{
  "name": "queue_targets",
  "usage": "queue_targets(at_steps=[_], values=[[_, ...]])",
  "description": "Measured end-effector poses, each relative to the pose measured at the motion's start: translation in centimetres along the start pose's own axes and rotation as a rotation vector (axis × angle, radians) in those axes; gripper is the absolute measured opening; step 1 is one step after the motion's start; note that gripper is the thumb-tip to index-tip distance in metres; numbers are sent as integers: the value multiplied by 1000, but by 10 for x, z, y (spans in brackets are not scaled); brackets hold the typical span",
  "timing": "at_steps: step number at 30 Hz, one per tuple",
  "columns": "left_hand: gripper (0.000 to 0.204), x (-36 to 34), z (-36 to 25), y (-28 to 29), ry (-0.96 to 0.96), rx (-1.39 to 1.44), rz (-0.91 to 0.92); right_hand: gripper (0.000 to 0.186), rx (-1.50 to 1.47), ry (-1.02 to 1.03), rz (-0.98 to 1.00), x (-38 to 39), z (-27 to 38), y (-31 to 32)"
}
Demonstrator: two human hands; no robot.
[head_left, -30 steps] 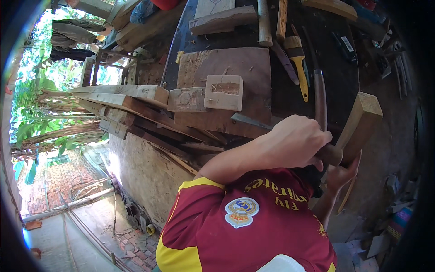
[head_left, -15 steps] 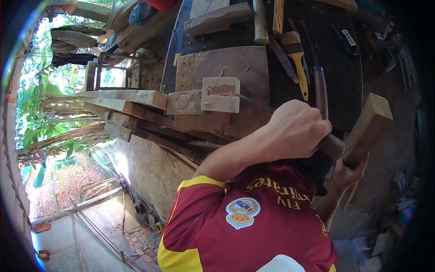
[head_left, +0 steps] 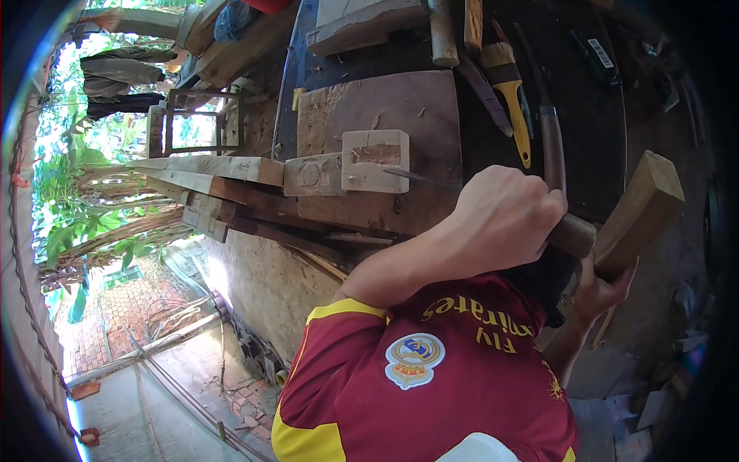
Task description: Use a chisel and a wooden mallet to carve a mortise into a block of wood.
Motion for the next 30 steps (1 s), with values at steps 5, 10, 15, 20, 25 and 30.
queue_targets(at_steps=[5,10,15,20,25,30], values=[[15,-2,-4,8,-35,25,-95,73,-17,-15,-11,0,1,0],[22,-4,1,0,9,-8,-51,72,-14,-44,8,-2,2,-1],[21,-5,-1,1,9,-8,-69,68,-66,-21,14,-3,0,0],[20,-6,-3,3,3,4,-98,65,-67,-6,6,-4,3,0],[21,-6,-1,1,20,8,-75,66,-76,-21,9,-4,4,0],[22,-6,0,1,25,21,-88,68,-18,-19,-7,-4,2,2]])
Point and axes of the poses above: each hand's wrist, its own x-axis away from the middle knuckle, its own y-axis out of the back of the hand, z = x × y, the point moved 10 cm from there along -x, towards the middle knuckle, and after that the axes turned 6 degrees about -x, right-handed, at the moved point
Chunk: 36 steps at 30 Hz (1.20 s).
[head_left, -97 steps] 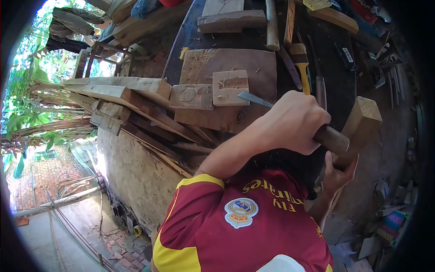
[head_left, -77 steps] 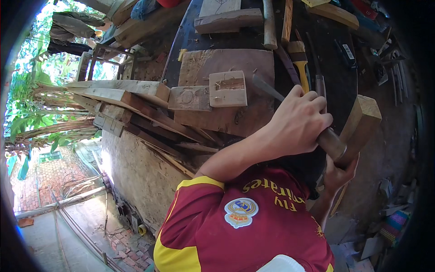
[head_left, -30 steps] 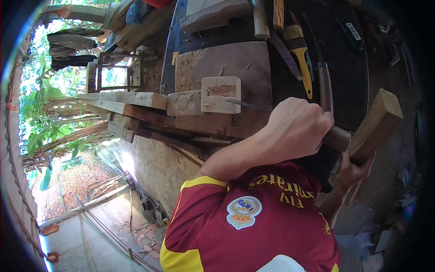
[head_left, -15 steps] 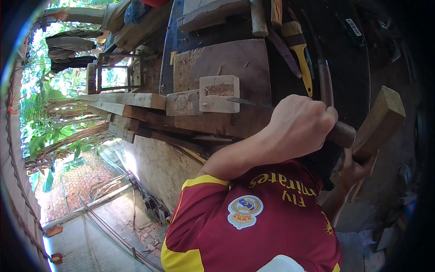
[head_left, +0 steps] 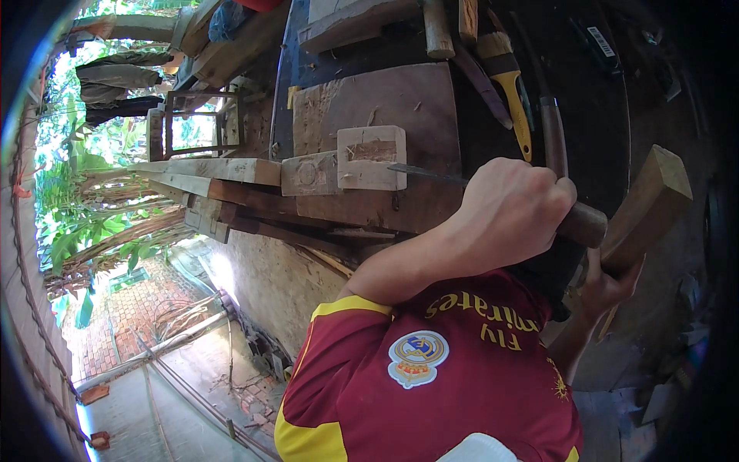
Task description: Use a chisel and a wooden mallet to carve a mortise into a block of wood.
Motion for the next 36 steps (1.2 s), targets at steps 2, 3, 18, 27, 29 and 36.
queue_targets(at_steps=[2,3,18,27,29,36], values=[[22,0,1,0,8,9,-11,69,-9,-10,0,0,-1,0],[22,0,3,-1,13,14,-17,68,-19,-14,2,0,-2,1],[21,-6,11,3,62,-19,-66,72,34,-39,-73,-3,29,17],[21,-7,14,9,85,-28,-71,74,88,4,-9,8,40,16],[20,-8,16,9,97,-44,-88,73,117,60,66,8,53,6],[16,8,51,23,182,-162,-156,69,13,-11,-63,1,50,21]])
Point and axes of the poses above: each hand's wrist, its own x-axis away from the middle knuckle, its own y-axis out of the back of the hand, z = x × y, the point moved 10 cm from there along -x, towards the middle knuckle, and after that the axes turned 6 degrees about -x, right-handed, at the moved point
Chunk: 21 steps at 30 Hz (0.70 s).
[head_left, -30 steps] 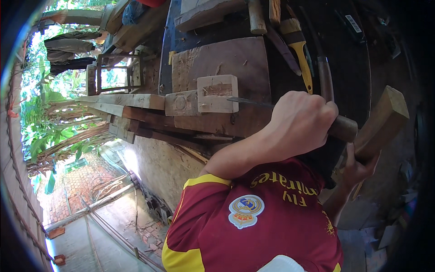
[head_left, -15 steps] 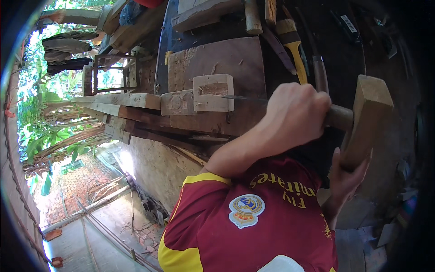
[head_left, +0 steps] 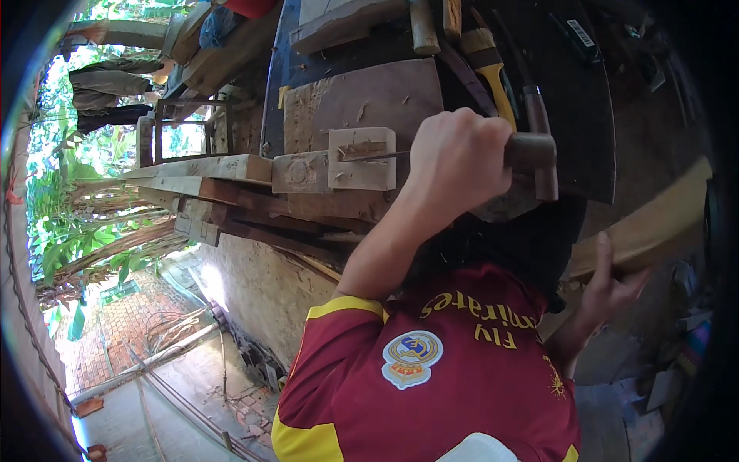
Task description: Use a chisel and a wooden mallet to carve a mortise into a block of wood.
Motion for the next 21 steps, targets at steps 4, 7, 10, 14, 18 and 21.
queue_targets(at_steps=[4,7,10,14,18,21], values=[[16,8,-21,1,-89,71,24,71,-199,-43,-26,3,-5,-4],[15,10,-38,3,-156,117,48,72,-235,-33,31,10,-6,-9],[15,12,-48,2,-172,133,71,73,-178,-14,31,13,-7,-7],[17,14,-50,0,-158,156,35,74,-162,-44,-9,13,-9,2],[25,19,-53,-1,-175,170,66,73,-124,-87,-22,11,-14,9],[28,27,-55,4,-170,188,-4,70,-149,-86,-30,8,-14,10]])
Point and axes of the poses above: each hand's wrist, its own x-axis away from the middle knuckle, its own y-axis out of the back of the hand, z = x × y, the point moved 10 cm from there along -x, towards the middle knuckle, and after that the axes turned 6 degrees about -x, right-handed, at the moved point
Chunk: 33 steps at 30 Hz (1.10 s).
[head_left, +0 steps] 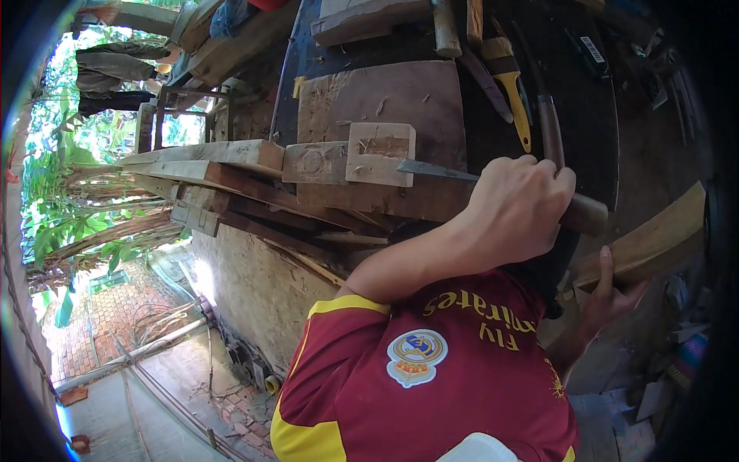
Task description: Use a chisel and a wooden mallet to carve a mortise into a block of wood.
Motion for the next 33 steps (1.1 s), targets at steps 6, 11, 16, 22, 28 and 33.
queue_targets(at_steps=[6,11,16,22,28,33], values=[[27,4,-7,8,-91,-2,-80,65,0,41,-34,-2,1,0],[27,2,-4,8,-94,4,-53,68,9,86,-15,-2,5,-5],[30,1,-5,7,-120,1,-31,70,52,84,4,-5,-8,0],[30,1,-8,11,-189,-8,-45,71,75,96,15,-4,-8,-2],[29,4,2,26,-150,9,-198,72,89,118,24,-6,1,-9],[24,6,0,41,-160,41,-351,71,54,109,13,-9,0,-6]])
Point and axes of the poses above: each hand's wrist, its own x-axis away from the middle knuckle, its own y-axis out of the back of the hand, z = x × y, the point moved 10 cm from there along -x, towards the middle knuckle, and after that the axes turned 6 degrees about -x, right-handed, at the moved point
